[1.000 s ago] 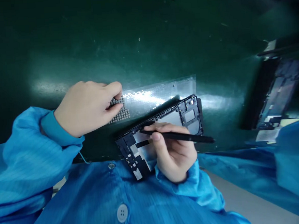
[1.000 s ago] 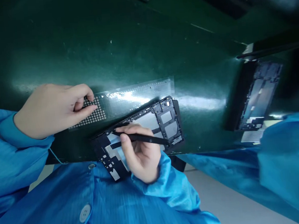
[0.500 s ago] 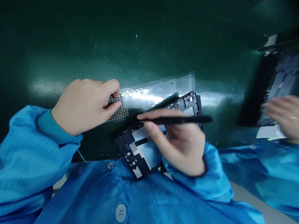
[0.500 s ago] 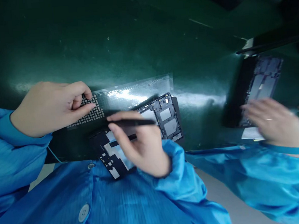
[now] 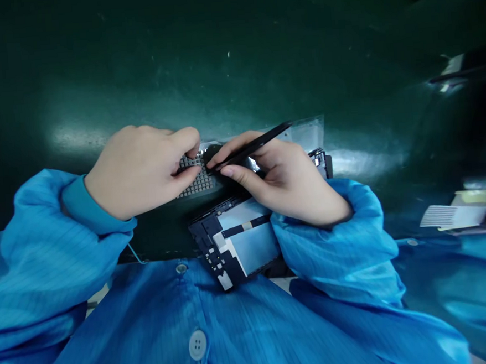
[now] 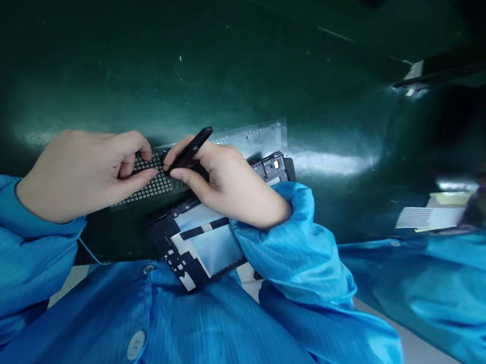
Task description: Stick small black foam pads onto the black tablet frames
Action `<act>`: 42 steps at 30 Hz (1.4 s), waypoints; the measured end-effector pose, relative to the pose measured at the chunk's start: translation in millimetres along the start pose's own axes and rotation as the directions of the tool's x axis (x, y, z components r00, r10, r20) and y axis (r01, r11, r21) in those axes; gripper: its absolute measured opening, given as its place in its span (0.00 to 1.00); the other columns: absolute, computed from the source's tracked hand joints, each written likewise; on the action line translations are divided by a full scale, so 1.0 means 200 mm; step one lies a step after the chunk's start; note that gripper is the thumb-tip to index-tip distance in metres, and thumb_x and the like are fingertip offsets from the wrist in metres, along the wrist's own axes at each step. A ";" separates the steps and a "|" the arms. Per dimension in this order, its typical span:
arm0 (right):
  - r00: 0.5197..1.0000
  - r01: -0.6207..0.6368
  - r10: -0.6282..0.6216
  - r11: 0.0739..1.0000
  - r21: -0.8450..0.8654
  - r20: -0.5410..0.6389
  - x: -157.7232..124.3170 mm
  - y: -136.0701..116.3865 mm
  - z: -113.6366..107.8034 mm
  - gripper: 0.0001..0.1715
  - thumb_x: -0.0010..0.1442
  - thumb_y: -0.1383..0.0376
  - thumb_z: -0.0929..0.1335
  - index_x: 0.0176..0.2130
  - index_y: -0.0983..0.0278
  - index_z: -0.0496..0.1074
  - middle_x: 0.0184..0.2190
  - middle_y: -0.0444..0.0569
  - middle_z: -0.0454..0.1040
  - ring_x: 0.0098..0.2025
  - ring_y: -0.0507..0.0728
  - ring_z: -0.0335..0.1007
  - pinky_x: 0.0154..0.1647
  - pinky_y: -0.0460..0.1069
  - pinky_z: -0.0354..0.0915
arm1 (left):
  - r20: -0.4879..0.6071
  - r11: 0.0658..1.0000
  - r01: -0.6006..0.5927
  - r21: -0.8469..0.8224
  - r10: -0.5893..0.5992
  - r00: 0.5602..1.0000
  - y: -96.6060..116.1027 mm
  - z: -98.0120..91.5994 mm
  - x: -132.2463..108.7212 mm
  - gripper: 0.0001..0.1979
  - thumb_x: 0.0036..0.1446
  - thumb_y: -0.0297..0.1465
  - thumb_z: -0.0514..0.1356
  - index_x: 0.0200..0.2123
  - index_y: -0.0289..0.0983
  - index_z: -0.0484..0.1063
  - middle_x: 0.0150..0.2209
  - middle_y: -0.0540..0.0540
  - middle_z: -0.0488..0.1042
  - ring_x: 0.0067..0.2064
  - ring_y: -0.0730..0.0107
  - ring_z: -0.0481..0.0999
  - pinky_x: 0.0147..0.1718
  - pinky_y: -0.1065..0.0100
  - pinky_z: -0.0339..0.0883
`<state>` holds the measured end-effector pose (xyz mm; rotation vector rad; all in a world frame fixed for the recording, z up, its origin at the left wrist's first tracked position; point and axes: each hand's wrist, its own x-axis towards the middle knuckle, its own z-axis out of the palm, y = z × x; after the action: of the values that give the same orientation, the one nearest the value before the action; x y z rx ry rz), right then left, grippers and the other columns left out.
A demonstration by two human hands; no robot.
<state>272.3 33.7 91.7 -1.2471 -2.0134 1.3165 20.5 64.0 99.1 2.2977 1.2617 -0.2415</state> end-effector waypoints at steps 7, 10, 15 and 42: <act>1.000 0.025 -0.025 0.999 -0.036 -0.003 0.03 0.03 -0.01 0.11 0.79 0.58 0.73 0.54 0.61 0.83 0.51 0.51 0.89 0.55 0.62 0.88 0.60 0.58 0.83 | 0.008 1.000 0.009 -0.010 -0.009 1.000 0.00 0.00 0.00 0.15 0.77 0.39 0.59 0.55 0.40 0.81 0.32 0.50 0.79 0.33 0.64 0.75 0.33 0.61 0.55; 0.999 0.031 -0.031 0.999 -0.010 -0.025 0.02 0.02 0.00 0.09 0.78 0.58 0.74 0.51 0.60 0.83 0.48 0.49 0.89 0.53 0.62 0.88 0.59 0.57 0.84 | -0.009 1.000 0.016 0.001 -0.016 1.000 -0.01 0.01 0.00 0.14 0.76 0.40 0.58 0.54 0.41 0.81 0.32 0.49 0.79 0.33 0.63 0.76 0.32 0.60 0.56; 0.908 -0.033 0.112 0.980 0.198 -0.404 -0.21 -0.07 0.15 0.04 0.79 0.62 0.74 0.52 0.55 0.81 0.45 0.46 0.89 0.47 0.59 0.89 0.51 0.55 0.85 | -0.051 1.000 -0.014 -0.021 0.013 0.999 -0.01 0.02 0.01 0.11 0.73 0.40 0.61 0.50 0.43 0.80 0.30 0.50 0.79 0.30 0.64 0.75 0.30 0.61 0.53; 0.999 0.053 -0.053 0.999 -0.004 -0.013 0.00 0.02 0.00 0.08 0.78 0.61 0.74 0.53 0.61 0.83 0.51 0.50 0.90 0.55 0.61 0.89 0.59 0.56 0.83 | -0.078 0.999 -0.035 -0.027 0.033 0.996 -0.03 0.04 0.01 0.12 0.70 0.43 0.63 0.47 0.43 0.77 0.29 0.52 0.76 0.28 0.66 0.73 0.29 0.62 0.50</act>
<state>274.1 35.4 88.4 -1.1921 -2.0265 1.2781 16.6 64.5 89.3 2.3225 1.2549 -0.1231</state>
